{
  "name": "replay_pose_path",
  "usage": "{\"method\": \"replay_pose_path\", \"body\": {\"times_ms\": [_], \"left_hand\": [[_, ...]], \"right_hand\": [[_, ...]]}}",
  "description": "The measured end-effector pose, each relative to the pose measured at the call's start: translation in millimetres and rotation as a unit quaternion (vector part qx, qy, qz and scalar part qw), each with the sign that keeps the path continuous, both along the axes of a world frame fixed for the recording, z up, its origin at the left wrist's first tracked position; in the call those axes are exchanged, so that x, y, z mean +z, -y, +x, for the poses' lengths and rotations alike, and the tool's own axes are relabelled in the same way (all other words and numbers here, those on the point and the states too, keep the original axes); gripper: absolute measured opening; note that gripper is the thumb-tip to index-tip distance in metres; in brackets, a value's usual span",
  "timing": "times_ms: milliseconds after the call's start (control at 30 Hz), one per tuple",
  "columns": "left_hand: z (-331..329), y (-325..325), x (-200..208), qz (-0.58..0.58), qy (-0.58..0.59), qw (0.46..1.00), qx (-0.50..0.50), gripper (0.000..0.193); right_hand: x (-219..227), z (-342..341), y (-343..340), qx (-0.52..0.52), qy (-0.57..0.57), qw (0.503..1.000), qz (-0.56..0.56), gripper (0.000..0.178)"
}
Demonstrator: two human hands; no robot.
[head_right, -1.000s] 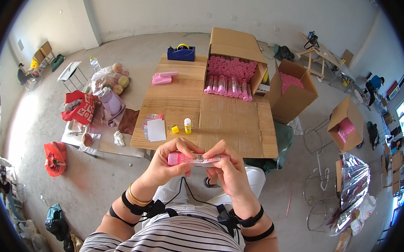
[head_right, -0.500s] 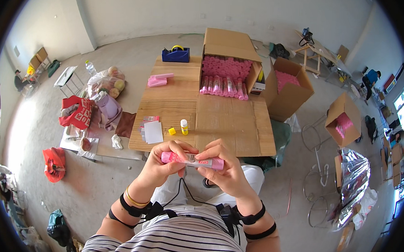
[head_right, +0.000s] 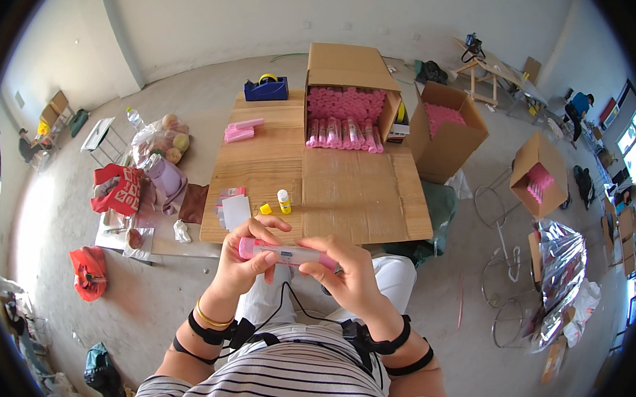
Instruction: Apply glue to paper labels and wrap them around cylindrical pink products before placing them into a box.
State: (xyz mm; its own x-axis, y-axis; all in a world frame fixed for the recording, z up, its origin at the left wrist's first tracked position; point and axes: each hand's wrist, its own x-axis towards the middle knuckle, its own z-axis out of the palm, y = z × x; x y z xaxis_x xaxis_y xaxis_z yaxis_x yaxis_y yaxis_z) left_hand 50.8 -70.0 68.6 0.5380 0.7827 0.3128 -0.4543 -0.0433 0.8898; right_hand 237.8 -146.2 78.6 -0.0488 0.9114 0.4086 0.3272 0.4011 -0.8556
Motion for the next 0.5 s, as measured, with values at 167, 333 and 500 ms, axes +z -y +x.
{"method": "replay_pose_path", "body": {"times_ms": [167, 333, 500], "left_hand": [[-5.3, -3.5, -3.2, -0.065, 0.004, 0.997, -0.030, 0.016], [-2.7, -5.8, -6.6, -0.055, 0.005, 0.998, -0.018, 0.014], [-7.8, -14.2, -5.8, -0.028, -0.038, 0.998, -0.044, 0.014]], "right_hand": [[7.5, -0.8, 1.7, 0.011, 0.014, 1.000, 0.006, 0.033], [1.9, 2.4, -1.4, 0.014, 0.006, 1.000, 0.002, 0.035], [4.2, 2.1, -13.6, 0.062, 0.067, 0.995, 0.039, 0.039]]}}
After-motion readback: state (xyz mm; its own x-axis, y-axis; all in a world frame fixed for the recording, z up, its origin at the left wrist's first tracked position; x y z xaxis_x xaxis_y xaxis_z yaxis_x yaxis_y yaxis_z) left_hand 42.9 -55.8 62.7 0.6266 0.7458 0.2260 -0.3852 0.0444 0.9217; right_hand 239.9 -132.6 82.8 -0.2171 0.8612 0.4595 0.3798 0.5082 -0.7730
